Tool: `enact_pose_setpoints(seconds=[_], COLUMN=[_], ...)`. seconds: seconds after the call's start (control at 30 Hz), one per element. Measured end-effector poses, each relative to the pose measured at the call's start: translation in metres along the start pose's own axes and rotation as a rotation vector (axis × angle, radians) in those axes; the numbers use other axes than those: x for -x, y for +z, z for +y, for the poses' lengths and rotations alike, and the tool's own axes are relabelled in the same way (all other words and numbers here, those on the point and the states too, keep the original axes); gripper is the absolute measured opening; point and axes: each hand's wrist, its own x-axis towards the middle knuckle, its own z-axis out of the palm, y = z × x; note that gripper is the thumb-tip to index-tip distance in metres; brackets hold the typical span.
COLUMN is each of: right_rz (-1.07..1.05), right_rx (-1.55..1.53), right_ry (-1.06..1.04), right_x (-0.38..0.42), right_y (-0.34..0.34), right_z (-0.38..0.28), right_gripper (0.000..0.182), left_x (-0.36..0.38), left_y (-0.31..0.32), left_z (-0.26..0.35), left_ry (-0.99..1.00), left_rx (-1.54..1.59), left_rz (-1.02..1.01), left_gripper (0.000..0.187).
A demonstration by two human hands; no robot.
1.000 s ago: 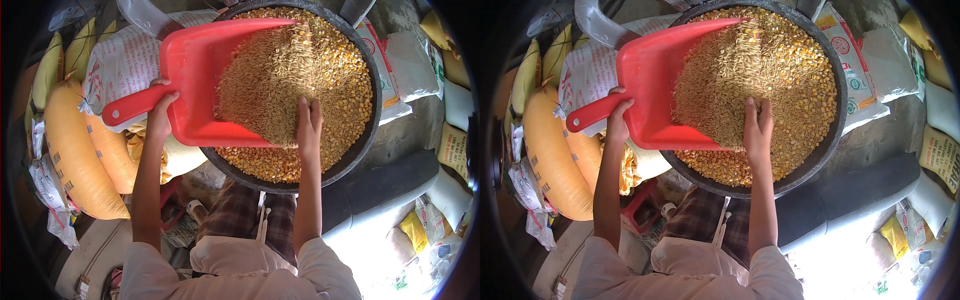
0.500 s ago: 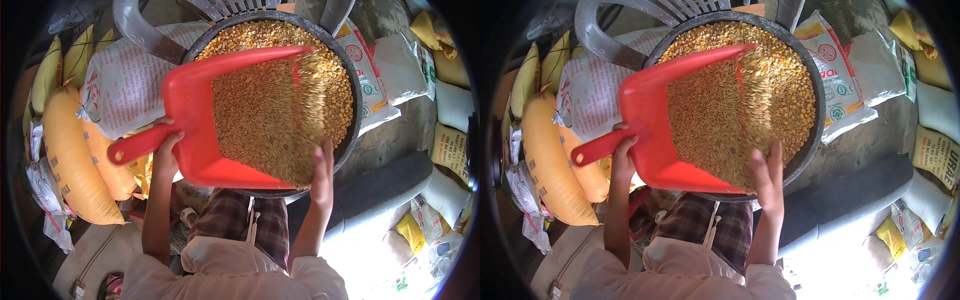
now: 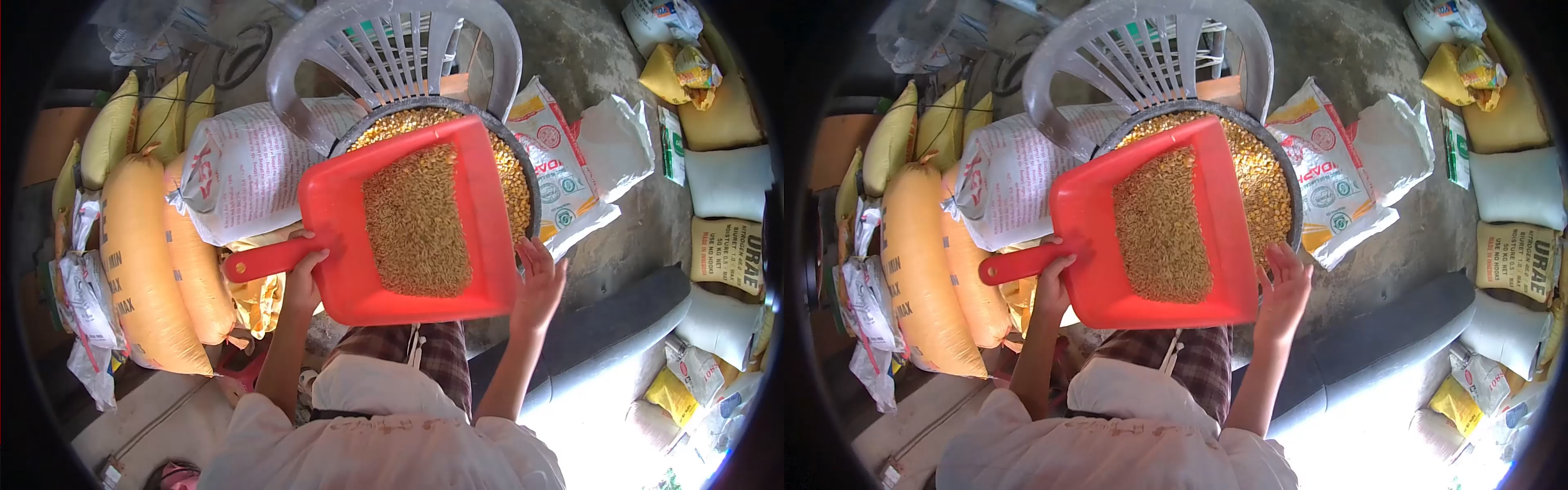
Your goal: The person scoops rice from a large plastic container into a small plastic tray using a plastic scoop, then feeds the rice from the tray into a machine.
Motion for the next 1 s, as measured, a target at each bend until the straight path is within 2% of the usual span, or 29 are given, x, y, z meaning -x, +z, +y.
enact_pose_setpoints(seconds=[0.07, 0.23, 0.3, 0.33, 0.37, 0.43, 0.47, 0.6, 0.73, 0.8, 0.83, 0.9, 0.93, 0.97, 1.0], right_rz=[0.141, 0.08, 0.122, 0.064, 0.055, 0.03, 0.022, 0.134, 0.178, 0.201, 0.209, 0.284, 0.325, 0.367, 0.41], right_rx=[-0.053, -0.151, -0.317, -0.431, -0.439, -0.22, -0.404, -0.371, -0.316, -0.355, -0.392, -0.433, -0.463, -0.486, -0.51], right_ry=[0.03, 0.025, 0.135, 0.106, 0.094, 0.155, 0.197, 0.099, 0.022, 0.03, 0.039, -0.01, 0.002, 0.02, 0.014], right_x=[0.004, 0.036, 0.049, 0.053, 0.057, 0.062, 0.061, 0.06, 0.064, 0.071, 0.074, 0.088, 0.097, 0.107, 0.117], right_y=[0.001, 0.025, 0.038, 0.041, 0.045, 0.052, 0.051, 0.043, 0.029, 0.02, 0.019, 0.017, 0.018, 0.023, 0.028], right_z=[0.005, 0.007, 0.009, 0.018, 0.024, 0.029, 0.026, 0.026, 0.022, 0.021, 0.023, 0.029, 0.027, 0.025, 0.025], right_gripper=[0.057, 0.054, 0.053, 0.051, 0.051, 0.052, 0.052, 0.048, 0.046, 0.045, 0.045, 0.042, 0.043, 0.043, 0.043], left_x=[0.009, 0.033, 0.043, 0.046, 0.051, 0.059, 0.066, 0.072, 0.08, 0.077, 0.071, 0.056, 0.034, 0.001, -0.01], left_y=[0.008, 0.026, 0.04, 0.044, 0.045, 0.054, 0.059, 0.065, 0.062, 0.053, 0.045, 0.029, 0.021, 0.003, -0.002], left_z=[0.003, 0.007, 0.005, 0.006, 0.004, 0.0, 0.0, -0.007, -0.004, 0.01, 0.021, 0.05, 0.067, 0.083, 0.098], left_ry=[-0.025, 0.048, 0.26, 0.279, 0.291, 0.241, 0.282, 0.325, 0.33, 0.383, 0.379, 0.273, 0.319, 0.123, -0.03], left_rx=[0.055, 0.112, -0.035, -0.144, -0.143, 0.026, -0.003, -0.021, -0.071, -0.573, -0.58, -0.757, -0.8, -0.723, -0.627], left_rz=[0.031, 0.034, 0.006, 0.044, 0.033, 0.074, 0.073, 0.051, -0.063, -0.259, -0.294, -0.789, -1.023, -1.2, -1.04], left_gripper=[0.031, 0.031, 0.03, 0.028, 0.028, 0.027, 0.026, 0.025, 0.029, 0.039, 0.039, 0.053, 0.057, 0.061, 0.061])
